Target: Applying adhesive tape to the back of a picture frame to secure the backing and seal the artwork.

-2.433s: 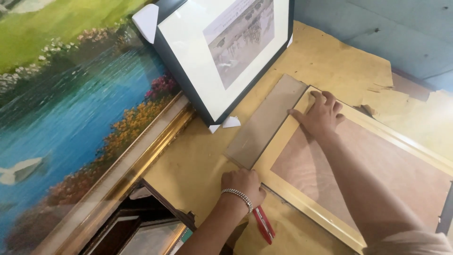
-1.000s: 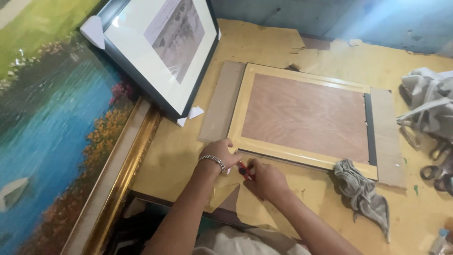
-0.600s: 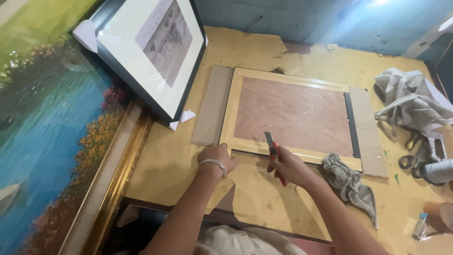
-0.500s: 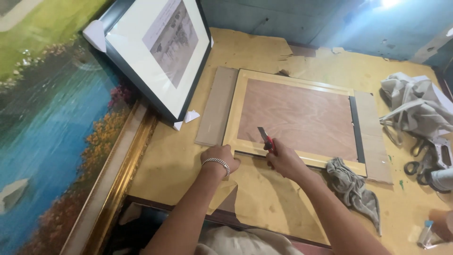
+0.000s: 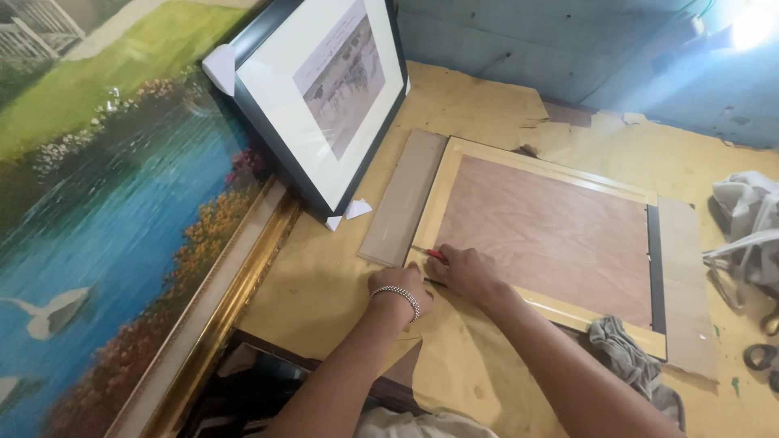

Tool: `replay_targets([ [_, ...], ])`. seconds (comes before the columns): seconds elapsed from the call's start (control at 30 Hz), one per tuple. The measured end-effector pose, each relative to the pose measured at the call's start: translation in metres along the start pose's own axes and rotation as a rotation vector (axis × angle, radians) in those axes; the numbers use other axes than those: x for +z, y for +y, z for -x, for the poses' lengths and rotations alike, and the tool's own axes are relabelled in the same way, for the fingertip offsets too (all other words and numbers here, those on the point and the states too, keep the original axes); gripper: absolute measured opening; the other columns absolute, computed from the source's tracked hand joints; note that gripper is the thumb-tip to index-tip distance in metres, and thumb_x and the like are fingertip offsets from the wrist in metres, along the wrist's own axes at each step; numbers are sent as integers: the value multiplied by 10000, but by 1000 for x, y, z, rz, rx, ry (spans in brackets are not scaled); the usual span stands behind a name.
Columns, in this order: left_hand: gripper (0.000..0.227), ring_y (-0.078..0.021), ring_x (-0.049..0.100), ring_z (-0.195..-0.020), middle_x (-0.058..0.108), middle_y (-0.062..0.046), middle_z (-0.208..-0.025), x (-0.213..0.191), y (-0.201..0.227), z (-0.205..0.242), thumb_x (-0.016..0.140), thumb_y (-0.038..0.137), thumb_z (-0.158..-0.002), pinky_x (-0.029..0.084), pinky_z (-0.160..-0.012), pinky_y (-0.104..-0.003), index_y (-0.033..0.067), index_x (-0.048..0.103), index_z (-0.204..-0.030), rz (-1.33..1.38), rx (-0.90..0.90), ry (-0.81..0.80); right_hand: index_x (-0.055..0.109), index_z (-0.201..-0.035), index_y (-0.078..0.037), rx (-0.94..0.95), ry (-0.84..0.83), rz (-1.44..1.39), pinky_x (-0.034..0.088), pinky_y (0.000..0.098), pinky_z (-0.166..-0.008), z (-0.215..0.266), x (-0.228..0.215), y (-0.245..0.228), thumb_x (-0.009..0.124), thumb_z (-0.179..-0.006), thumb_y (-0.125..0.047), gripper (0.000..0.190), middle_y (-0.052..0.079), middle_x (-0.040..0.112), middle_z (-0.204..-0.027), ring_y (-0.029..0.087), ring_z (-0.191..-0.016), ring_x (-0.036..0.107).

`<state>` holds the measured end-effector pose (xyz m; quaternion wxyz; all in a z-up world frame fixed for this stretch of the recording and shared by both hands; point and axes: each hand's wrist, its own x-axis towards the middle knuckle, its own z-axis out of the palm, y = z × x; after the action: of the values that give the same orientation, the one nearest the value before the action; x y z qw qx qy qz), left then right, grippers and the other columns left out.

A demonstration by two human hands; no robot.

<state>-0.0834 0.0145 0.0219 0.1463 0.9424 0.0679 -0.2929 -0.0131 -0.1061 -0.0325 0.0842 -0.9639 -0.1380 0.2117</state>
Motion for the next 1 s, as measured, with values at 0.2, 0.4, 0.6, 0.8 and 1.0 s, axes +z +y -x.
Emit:
replay_targets([
  [0.2,526,-303,543,-1068,589,-149,-1089,0,0,0,376,345,-780,416,-875,-461,45,422,-1210,-18,-3,-20,557,-949,-223,-55,10,88,477,427,-799,10,-13,-12,338,-813,-601,458,152,641,-893,333,-939,611],
  [0.4,575,-278,526,-1095,575,-141,-1125,-5,6,3,334,281,-793,407,-893,-443,6,333,-1298,-73,-5,-50,550,-952,-242,-65,15,145,481,419,-783,2,-7,-6,319,-811,-602,450,143,641,-878,329,-925,618],
  [0.6,609,-271,509,-1116,551,-133,-1166,-13,13,10,326,313,-807,399,-904,-442,-17,289,-1318,-125,-24,-98,555,-956,-239,-90,36,194,484,421,-776,-1,-7,-8,315,-829,-572,429,141,642,-867,326,-911,623],
  [0.8,563,-255,503,-1129,540,-114,-1197,-21,15,16,329,308,-811,402,-910,-432,-19,396,-1265,-161,16,-97,528,-964,-247,-112,20,182,487,421,-773,-2,-8,-1,289,-833,-582,432,151,644,-854,340,-903,625],
  [1.0,557,-245,489,-1148,534,-117,-1204,-23,17,19,316,331,-827,395,-924,-409,-29,399,-1243,-135,-2,-95,519,-953,-247,-127,16,159,487,424,-770,5,-11,-3,294,-835,-581,420,159,644,-845,344,-900,623],
])
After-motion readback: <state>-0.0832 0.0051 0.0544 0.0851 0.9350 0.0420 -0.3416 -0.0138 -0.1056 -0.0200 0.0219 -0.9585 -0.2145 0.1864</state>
